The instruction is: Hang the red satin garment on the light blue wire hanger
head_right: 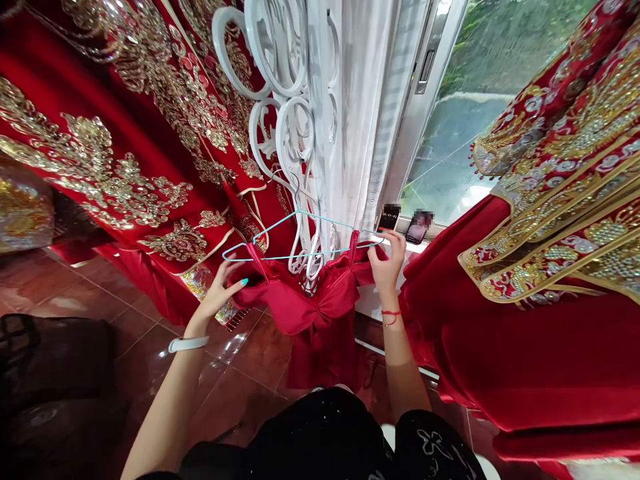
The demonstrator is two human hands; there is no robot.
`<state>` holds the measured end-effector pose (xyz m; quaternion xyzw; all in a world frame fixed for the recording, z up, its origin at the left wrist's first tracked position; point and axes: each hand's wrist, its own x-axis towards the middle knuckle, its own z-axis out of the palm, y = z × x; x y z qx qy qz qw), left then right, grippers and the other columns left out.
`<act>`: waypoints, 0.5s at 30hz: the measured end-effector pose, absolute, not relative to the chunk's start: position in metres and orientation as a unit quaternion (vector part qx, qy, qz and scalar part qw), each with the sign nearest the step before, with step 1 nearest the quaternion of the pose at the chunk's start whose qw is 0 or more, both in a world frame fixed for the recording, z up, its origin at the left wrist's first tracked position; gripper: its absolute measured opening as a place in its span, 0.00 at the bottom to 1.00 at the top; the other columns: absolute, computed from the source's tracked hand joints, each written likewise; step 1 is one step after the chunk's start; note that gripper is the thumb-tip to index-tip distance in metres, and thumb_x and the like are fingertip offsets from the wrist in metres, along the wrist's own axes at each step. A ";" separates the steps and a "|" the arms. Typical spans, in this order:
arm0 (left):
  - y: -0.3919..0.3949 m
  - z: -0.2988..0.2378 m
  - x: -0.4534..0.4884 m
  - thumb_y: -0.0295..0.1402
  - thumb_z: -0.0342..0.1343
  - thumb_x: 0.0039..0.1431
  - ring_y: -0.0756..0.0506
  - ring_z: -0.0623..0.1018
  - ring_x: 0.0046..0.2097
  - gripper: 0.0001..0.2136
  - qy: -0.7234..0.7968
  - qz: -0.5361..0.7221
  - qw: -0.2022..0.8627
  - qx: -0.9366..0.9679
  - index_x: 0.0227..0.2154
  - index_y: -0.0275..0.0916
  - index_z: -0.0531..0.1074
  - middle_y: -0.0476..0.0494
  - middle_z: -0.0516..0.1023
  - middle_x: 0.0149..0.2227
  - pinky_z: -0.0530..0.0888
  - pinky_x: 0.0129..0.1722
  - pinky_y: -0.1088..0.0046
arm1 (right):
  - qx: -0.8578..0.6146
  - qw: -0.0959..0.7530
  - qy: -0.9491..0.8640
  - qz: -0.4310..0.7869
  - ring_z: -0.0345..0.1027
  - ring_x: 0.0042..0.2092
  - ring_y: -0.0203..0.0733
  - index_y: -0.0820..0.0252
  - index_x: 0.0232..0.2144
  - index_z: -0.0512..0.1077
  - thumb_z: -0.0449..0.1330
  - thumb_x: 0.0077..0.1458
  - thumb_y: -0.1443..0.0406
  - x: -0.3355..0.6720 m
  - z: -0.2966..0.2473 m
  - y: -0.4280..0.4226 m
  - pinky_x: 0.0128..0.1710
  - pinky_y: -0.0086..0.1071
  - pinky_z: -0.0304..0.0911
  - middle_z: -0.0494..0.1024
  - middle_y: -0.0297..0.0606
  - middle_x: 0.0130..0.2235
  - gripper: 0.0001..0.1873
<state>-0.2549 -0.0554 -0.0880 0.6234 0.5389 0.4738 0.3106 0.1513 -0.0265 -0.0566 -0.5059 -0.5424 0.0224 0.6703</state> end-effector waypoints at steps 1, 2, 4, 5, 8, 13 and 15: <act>-0.060 -0.096 -0.258 0.57 0.65 0.48 0.34 0.72 0.64 0.42 0.540 0.462 0.335 0.619 0.63 0.41 0.64 0.31 0.72 0.61 0.70 0.62 0.55 | -0.513 0.700 -0.497 0.017 0.67 0.50 0.48 0.55 0.36 0.72 0.58 0.51 0.65 0.140 -0.066 -0.035 0.57 0.46 0.63 0.71 0.41 0.44 0.07; -0.063 -0.103 -0.260 0.59 0.65 0.47 0.33 0.73 0.62 0.41 0.541 0.452 0.355 0.614 0.60 0.40 0.67 0.30 0.74 0.60 0.71 0.62 0.55 | -0.517 0.716 -0.467 0.030 0.68 0.47 0.48 0.55 0.33 0.71 0.57 0.52 0.65 0.127 -0.075 -0.043 0.54 0.45 0.65 0.71 0.40 0.40 0.05; -0.066 -0.110 -0.260 0.61 0.65 0.45 0.32 0.76 0.59 0.41 0.544 0.451 0.371 0.603 0.57 0.39 0.70 0.31 0.77 0.57 0.74 0.59 0.54 | -0.502 0.713 -0.475 0.117 0.68 0.41 0.46 0.53 0.31 0.70 0.57 0.53 0.65 0.096 -0.089 -0.057 0.49 0.43 0.68 0.71 0.38 0.36 0.02; -0.065 -0.111 -0.259 0.61 0.66 0.44 0.32 0.77 0.58 0.41 0.546 0.459 0.367 0.598 0.57 0.39 0.71 0.31 0.78 0.56 0.75 0.58 0.54 | -0.486 0.687 -0.506 0.191 0.69 0.40 0.46 0.53 0.31 0.71 0.57 0.53 0.64 0.081 -0.093 -0.061 0.47 0.42 0.69 0.73 0.38 0.35 0.03; -0.062 -0.106 -0.254 0.60 0.67 0.44 0.33 0.78 0.57 0.42 0.545 0.478 0.344 0.597 0.58 0.39 0.70 0.32 0.78 0.55 0.76 0.57 0.55 | -0.409 0.568 -0.604 0.382 0.73 0.43 0.46 0.52 0.35 0.76 0.59 0.54 0.65 0.036 -0.097 -0.062 0.49 0.41 0.71 0.78 0.39 0.40 0.07; -0.059 -0.097 -0.248 0.57 0.67 0.45 0.33 0.76 0.59 0.40 0.541 0.477 0.338 0.604 0.58 0.39 0.70 0.33 0.77 0.58 0.72 0.61 0.54 | -0.345 0.518 -0.571 0.535 0.73 0.56 0.45 0.51 0.48 0.77 0.68 0.51 0.60 -0.020 -0.099 -0.032 0.61 0.42 0.66 0.80 0.39 0.51 0.20; -0.059 -0.096 -0.246 0.56 0.68 0.46 0.33 0.76 0.60 0.39 0.542 0.489 0.330 0.599 0.58 0.39 0.70 0.34 0.77 0.58 0.71 0.62 0.53 | -0.328 0.502 -0.550 0.582 0.71 0.57 0.45 0.51 0.51 0.76 0.71 0.48 0.59 -0.033 -0.100 -0.019 0.63 0.43 0.64 0.80 0.38 0.53 0.27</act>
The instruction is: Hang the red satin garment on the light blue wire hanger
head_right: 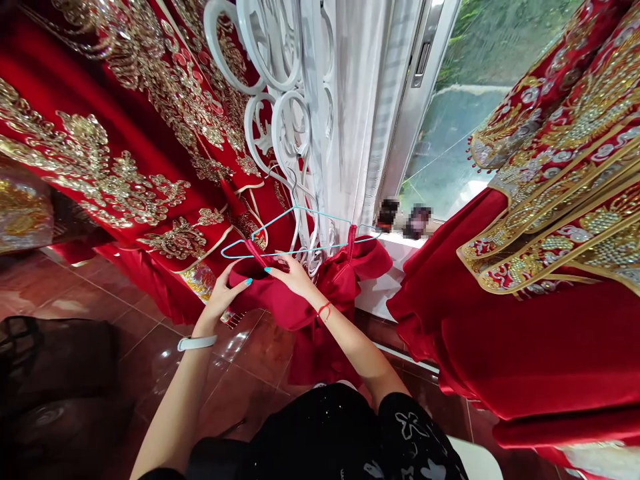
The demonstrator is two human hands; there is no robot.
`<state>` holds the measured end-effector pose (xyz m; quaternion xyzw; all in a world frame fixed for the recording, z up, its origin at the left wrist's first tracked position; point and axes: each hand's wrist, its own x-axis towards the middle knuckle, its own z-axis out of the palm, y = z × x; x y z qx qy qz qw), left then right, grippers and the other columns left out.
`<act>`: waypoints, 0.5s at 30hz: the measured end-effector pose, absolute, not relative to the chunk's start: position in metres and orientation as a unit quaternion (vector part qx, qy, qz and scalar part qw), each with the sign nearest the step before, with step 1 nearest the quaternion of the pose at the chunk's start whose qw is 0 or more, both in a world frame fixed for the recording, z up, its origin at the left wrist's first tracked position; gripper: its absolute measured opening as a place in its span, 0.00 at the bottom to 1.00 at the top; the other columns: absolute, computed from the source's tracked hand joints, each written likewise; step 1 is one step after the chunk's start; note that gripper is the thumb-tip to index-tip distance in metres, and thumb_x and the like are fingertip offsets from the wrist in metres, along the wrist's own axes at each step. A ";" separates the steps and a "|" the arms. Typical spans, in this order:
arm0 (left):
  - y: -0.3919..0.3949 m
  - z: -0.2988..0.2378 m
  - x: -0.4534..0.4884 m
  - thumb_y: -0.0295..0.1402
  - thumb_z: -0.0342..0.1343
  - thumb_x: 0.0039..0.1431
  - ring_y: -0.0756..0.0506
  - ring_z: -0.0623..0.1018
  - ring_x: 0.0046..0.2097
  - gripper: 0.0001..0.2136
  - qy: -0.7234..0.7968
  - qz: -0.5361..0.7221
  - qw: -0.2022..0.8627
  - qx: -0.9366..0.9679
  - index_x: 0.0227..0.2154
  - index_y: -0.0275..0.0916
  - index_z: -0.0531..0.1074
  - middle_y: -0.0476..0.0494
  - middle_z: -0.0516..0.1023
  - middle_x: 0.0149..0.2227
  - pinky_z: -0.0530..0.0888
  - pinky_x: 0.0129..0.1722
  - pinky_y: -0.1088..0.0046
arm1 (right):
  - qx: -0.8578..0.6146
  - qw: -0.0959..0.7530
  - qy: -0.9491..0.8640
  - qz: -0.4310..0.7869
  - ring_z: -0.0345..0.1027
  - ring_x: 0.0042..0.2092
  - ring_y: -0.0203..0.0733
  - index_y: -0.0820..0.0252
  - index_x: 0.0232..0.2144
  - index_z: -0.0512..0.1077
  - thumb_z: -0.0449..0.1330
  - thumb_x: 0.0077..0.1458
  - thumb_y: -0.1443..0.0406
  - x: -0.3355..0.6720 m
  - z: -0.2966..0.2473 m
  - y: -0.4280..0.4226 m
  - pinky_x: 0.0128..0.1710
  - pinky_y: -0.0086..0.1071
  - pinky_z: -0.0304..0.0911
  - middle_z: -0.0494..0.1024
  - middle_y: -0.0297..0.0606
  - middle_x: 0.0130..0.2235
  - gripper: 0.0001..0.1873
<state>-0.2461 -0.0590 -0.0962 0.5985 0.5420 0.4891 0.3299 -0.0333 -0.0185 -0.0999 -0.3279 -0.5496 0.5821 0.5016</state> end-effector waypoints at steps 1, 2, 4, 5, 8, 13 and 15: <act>-0.059 -0.096 -0.246 0.56 0.67 0.46 0.33 0.76 0.59 0.39 0.544 0.497 0.327 0.592 0.57 0.39 0.70 0.35 0.77 0.58 0.71 0.62 0.53 | -0.320 0.494 -0.543 0.599 0.71 0.58 0.45 0.51 0.52 0.75 0.73 0.46 0.59 -0.038 -0.100 -0.013 0.63 0.43 0.64 0.80 0.37 0.54 0.30; -0.060 -0.096 -0.245 0.55 0.67 0.46 0.33 0.77 0.58 0.38 0.546 0.504 0.326 0.584 0.57 0.39 0.70 0.35 0.78 0.57 0.72 0.61 0.53 | -0.313 0.490 -0.540 0.609 0.71 0.57 0.45 0.51 0.53 0.75 0.74 0.44 0.59 -0.041 -0.100 -0.008 0.62 0.43 0.65 0.79 0.38 0.55 0.32; -0.061 -0.096 -0.245 0.54 0.68 0.45 0.34 0.78 0.55 0.36 0.551 0.513 0.331 0.569 0.54 0.38 0.72 0.35 0.79 0.54 0.74 0.58 0.54 | -0.302 0.491 -0.546 0.609 0.72 0.56 0.46 0.52 0.53 0.76 0.75 0.41 0.59 -0.045 -0.098 0.000 0.60 0.43 0.66 0.79 0.40 0.55 0.34; -0.062 -0.096 -0.245 0.54 0.68 0.45 0.35 0.79 0.54 0.35 0.552 0.516 0.333 0.564 0.53 0.38 0.73 0.36 0.80 0.52 0.75 0.57 0.54 | -0.294 0.493 -0.550 0.606 0.73 0.55 0.47 0.53 0.52 0.77 0.76 0.40 0.58 -0.046 -0.097 0.003 0.59 0.42 0.67 0.79 0.41 0.55 0.33; -0.064 -0.095 -0.244 0.52 0.69 0.44 0.37 0.80 0.49 0.30 0.553 0.526 0.328 0.557 0.47 0.38 0.75 0.38 0.82 0.47 0.77 0.54 0.57 | -0.272 0.497 -0.543 0.620 0.75 0.50 0.46 0.57 0.45 0.80 0.76 0.38 0.57 -0.050 -0.095 0.006 0.53 0.41 0.70 0.82 0.42 0.50 0.29; -0.068 -0.093 -0.243 0.50 0.68 0.42 0.42 0.79 0.38 0.23 0.566 0.541 0.312 0.538 0.36 0.39 0.75 0.43 0.81 0.36 0.79 0.42 0.63 | -0.272 0.511 -0.524 0.625 0.76 0.40 0.43 0.59 0.35 0.81 0.77 0.34 0.56 -0.056 -0.098 0.005 0.45 0.38 0.72 0.84 0.39 0.38 0.23; -0.070 -0.091 -0.243 0.50 0.68 0.42 0.44 0.77 0.35 0.21 0.572 0.539 0.302 0.540 0.32 0.39 0.74 0.45 0.79 0.33 0.78 0.39 0.66 | -0.278 0.517 -0.523 0.618 0.74 0.36 0.40 0.58 0.31 0.81 0.76 0.35 0.54 -0.055 -0.100 0.005 0.40 0.36 0.70 0.83 0.37 0.34 0.21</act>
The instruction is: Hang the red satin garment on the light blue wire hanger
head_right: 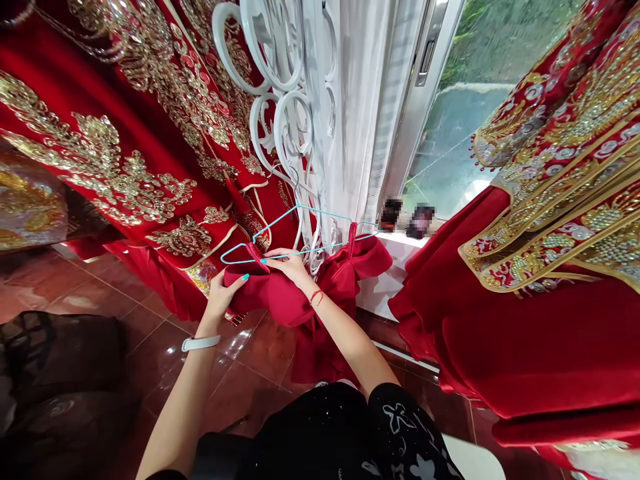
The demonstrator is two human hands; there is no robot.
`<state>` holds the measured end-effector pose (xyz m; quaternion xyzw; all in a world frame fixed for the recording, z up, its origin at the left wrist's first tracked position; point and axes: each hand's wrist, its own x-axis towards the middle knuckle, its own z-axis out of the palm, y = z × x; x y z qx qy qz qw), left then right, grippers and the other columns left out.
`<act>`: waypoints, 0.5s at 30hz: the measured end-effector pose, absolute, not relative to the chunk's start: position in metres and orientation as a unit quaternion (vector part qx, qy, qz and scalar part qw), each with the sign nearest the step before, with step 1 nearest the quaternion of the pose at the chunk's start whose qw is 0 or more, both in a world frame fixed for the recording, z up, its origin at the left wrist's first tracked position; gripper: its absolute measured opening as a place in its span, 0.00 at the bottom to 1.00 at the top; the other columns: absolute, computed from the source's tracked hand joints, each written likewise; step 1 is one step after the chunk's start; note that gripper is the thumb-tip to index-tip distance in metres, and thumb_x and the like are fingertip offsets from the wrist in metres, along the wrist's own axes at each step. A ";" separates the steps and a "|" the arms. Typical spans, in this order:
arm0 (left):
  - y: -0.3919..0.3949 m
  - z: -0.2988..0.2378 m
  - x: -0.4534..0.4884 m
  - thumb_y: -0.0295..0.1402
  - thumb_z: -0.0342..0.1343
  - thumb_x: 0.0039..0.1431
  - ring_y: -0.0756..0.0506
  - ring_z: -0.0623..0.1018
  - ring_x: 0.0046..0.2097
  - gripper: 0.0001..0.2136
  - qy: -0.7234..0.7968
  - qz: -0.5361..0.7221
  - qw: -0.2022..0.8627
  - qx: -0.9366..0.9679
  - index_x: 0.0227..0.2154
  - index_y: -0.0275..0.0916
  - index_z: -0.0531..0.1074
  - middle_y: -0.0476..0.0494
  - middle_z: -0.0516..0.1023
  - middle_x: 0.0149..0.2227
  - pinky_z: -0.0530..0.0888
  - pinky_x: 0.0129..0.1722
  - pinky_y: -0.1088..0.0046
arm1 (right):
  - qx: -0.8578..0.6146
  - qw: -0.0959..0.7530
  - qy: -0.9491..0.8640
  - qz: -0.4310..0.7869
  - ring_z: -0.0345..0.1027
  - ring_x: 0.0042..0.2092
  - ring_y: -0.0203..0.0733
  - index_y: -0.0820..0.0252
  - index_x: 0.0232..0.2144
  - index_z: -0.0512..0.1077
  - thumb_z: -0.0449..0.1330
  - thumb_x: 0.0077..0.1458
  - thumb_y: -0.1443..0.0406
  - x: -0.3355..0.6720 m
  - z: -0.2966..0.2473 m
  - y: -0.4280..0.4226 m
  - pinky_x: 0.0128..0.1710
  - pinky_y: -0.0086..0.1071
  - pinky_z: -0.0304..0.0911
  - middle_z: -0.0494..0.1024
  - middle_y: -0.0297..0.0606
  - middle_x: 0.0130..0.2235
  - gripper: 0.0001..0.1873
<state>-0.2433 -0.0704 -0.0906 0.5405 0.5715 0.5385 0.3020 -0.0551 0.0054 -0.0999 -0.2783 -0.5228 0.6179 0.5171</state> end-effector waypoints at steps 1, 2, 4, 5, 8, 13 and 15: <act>-0.071 -0.089 -0.244 0.49 0.67 0.42 0.45 0.76 0.34 0.20 0.574 0.537 0.300 0.541 0.31 0.39 0.74 0.46 0.78 0.31 0.77 0.38 0.67 | -0.281 0.520 -0.522 0.614 0.73 0.33 0.39 0.58 0.30 0.81 0.76 0.36 0.54 -0.054 -0.101 0.005 0.37 0.34 0.69 0.83 0.36 0.33 0.20; -0.072 -0.088 -0.244 0.49 0.67 0.42 0.45 0.75 0.33 0.19 0.576 0.536 0.300 0.539 0.29 0.39 0.73 0.47 0.77 0.30 0.77 0.37 0.68 | -0.284 0.524 -0.521 0.612 0.70 0.31 0.37 0.58 0.30 0.81 0.76 0.37 0.53 -0.053 -0.102 0.006 0.34 0.33 0.67 0.82 0.36 0.31 0.20; -0.073 -0.086 -0.246 0.49 0.67 0.41 0.47 0.74 0.31 0.19 0.581 0.535 0.304 0.533 0.29 0.39 0.72 0.48 0.76 0.29 0.76 0.35 0.69 | -0.285 0.528 -0.513 0.614 0.66 0.27 0.35 0.58 0.31 0.81 0.75 0.39 0.52 -0.053 -0.105 0.006 0.29 0.32 0.63 0.80 0.34 0.27 0.20; -0.074 -0.085 -0.247 0.49 0.67 0.41 0.47 0.74 0.31 0.20 0.582 0.535 0.307 0.530 0.29 0.39 0.72 0.48 0.76 0.29 0.75 0.35 0.69 | -0.283 0.529 -0.507 0.619 0.66 0.27 0.35 0.58 0.32 0.80 0.74 0.40 0.51 -0.053 -0.106 0.005 0.28 0.31 0.62 0.79 0.34 0.26 0.21; -0.073 -0.083 -0.248 0.50 0.67 0.42 0.46 0.74 0.31 0.20 0.586 0.534 0.303 0.528 0.28 0.39 0.71 0.48 0.76 0.29 0.75 0.33 0.69 | -0.271 0.528 -0.490 0.638 0.71 0.31 0.38 0.58 0.31 0.79 0.73 0.42 0.50 -0.054 -0.108 0.004 0.29 0.31 0.62 0.80 0.35 0.28 0.20; -0.072 -0.083 -0.252 0.51 0.67 0.41 0.48 0.70 0.27 0.20 0.591 0.546 0.296 0.514 0.23 0.40 0.68 0.50 0.72 0.24 0.73 0.28 0.72 | -0.258 0.532 -0.475 0.652 0.76 0.39 0.41 0.57 0.32 0.76 0.73 0.44 0.52 -0.057 -0.108 -0.002 0.36 0.32 0.68 0.82 0.38 0.37 0.19; -0.070 -0.084 -0.256 0.51 0.67 0.41 0.49 0.69 0.26 0.21 0.590 0.551 0.300 0.508 0.23 0.40 0.68 0.51 0.71 0.23 0.71 0.27 0.73 | -0.242 0.531 -0.467 0.664 0.76 0.41 0.41 0.56 0.31 0.73 0.72 0.45 0.50 -0.059 -0.109 -0.005 0.39 0.33 0.69 0.83 0.37 0.40 0.20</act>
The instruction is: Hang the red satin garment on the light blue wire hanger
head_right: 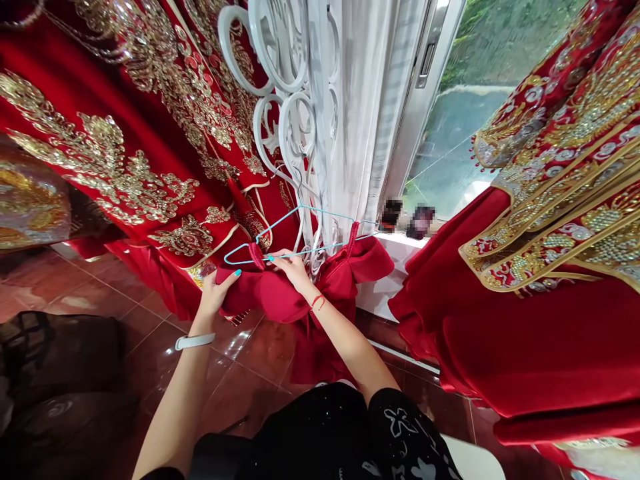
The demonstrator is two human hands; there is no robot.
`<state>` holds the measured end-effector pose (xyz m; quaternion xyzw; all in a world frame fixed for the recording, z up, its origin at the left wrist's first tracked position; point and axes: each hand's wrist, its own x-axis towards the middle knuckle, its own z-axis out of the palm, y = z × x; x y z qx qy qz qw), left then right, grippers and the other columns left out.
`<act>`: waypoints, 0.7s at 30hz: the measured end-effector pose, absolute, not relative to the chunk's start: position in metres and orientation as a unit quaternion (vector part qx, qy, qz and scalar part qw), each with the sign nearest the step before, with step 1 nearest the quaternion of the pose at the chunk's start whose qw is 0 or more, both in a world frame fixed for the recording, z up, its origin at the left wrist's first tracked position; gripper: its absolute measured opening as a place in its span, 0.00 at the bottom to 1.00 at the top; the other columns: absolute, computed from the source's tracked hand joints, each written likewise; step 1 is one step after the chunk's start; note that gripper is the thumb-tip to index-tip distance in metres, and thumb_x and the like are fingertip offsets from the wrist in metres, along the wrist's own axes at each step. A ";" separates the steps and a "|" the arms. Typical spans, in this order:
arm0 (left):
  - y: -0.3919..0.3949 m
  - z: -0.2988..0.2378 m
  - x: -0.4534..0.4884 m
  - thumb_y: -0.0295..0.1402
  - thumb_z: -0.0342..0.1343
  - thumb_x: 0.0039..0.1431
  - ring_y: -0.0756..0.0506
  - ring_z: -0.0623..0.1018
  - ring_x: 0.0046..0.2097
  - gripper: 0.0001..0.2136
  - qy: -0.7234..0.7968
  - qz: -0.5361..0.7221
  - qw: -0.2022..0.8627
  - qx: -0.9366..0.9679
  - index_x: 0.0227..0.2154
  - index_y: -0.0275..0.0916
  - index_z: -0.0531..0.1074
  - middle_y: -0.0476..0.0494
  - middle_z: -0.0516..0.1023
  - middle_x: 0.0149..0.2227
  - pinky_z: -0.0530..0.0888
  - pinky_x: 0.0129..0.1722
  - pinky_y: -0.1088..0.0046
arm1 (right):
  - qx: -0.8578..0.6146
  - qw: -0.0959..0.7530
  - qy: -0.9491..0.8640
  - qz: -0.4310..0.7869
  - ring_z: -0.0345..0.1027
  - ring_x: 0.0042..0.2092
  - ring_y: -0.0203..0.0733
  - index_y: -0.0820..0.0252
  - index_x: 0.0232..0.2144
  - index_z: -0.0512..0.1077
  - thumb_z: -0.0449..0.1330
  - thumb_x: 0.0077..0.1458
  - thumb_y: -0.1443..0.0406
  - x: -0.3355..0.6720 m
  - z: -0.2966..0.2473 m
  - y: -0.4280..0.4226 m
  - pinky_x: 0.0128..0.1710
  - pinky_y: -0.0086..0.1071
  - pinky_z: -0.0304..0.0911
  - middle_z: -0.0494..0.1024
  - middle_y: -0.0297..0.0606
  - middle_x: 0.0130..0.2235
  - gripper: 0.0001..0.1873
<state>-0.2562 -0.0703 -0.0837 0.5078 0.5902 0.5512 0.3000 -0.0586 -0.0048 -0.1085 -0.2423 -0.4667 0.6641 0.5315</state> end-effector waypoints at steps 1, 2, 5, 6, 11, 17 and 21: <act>-0.069 -0.084 -0.259 0.51 0.67 0.40 0.49 0.68 0.26 0.21 0.590 0.550 0.301 0.508 0.23 0.40 0.68 0.51 0.71 0.23 0.71 0.26 0.73 | -0.233 0.531 -0.464 0.670 0.76 0.41 0.41 0.55 0.31 0.72 0.72 0.45 0.49 -0.059 -0.109 -0.006 0.40 0.33 0.70 0.83 0.37 0.40 0.20; -0.068 -0.085 -0.261 0.51 0.67 0.40 0.49 0.68 0.26 0.21 0.591 0.547 0.300 0.511 0.23 0.39 0.68 0.51 0.71 0.23 0.70 0.26 0.73 | -0.225 0.529 -0.463 0.675 0.76 0.41 0.41 0.54 0.30 0.71 0.71 0.46 0.48 -0.060 -0.109 -0.007 0.41 0.34 0.70 0.83 0.36 0.40 0.21; -0.064 -0.085 -0.269 0.51 0.67 0.40 0.50 0.66 0.26 0.21 0.594 0.538 0.290 0.523 0.21 0.39 0.67 0.51 0.68 0.22 0.67 0.25 0.74 | -0.219 0.518 -0.474 0.678 0.76 0.41 0.41 0.53 0.30 0.68 0.70 0.48 0.47 -0.061 -0.110 -0.008 0.43 0.35 0.70 0.83 0.34 0.39 0.22; -0.063 -0.084 -0.270 0.51 0.67 0.40 0.50 0.65 0.25 0.21 0.594 0.539 0.287 0.524 0.20 0.40 0.66 0.52 0.67 0.21 0.66 0.25 0.74 | -0.224 0.515 -0.480 0.674 0.75 0.41 0.41 0.53 0.30 0.67 0.70 0.48 0.47 -0.061 -0.109 -0.008 0.44 0.35 0.70 0.83 0.33 0.39 0.22; -0.059 -0.064 -0.263 0.50 0.65 0.43 0.52 0.61 0.23 0.21 0.579 0.527 0.268 0.562 0.18 0.40 0.63 0.53 0.63 0.19 0.62 0.22 0.75 | -0.257 0.504 -0.502 0.654 0.74 0.43 0.41 0.53 0.31 0.68 0.68 0.52 0.50 -0.057 -0.107 -0.008 0.48 0.35 0.68 0.81 0.33 0.37 0.18; -0.051 -0.033 -0.253 0.50 0.65 0.46 0.52 0.62 0.23 0.21 0.539 0.477 0.275 0.638 0.19 0.40 0.63 0.54 0.63 0.19 0.64 0.22 0.76 | -0.260 0.516 -0.514 0.634 0.72 0.40 0.40 0.55 0.29 0.68 0.68 0.52 0.51 -0.056 -0.109 -0.006 0.44 0.33 0.65 0.78 0.31 0.33 0.18; -0.043 -0.022 -0.248 0.54 0.64 0.47 0.50 0.65 0.25 0.21 0.531 0.452 0.262 0.667 0.22 0.39 0.68 0.51 0.68 0.22 0.68 0.24 0.74 | -0.274 0.513 -0.525 0.621 0.69 0.37 0.38 0.55 0.31 0.69 0.67 0.53 0.51 -0.054 -0.111 -0.004 0.40 0.31 0.62 0.76 0.30 0.32 0.17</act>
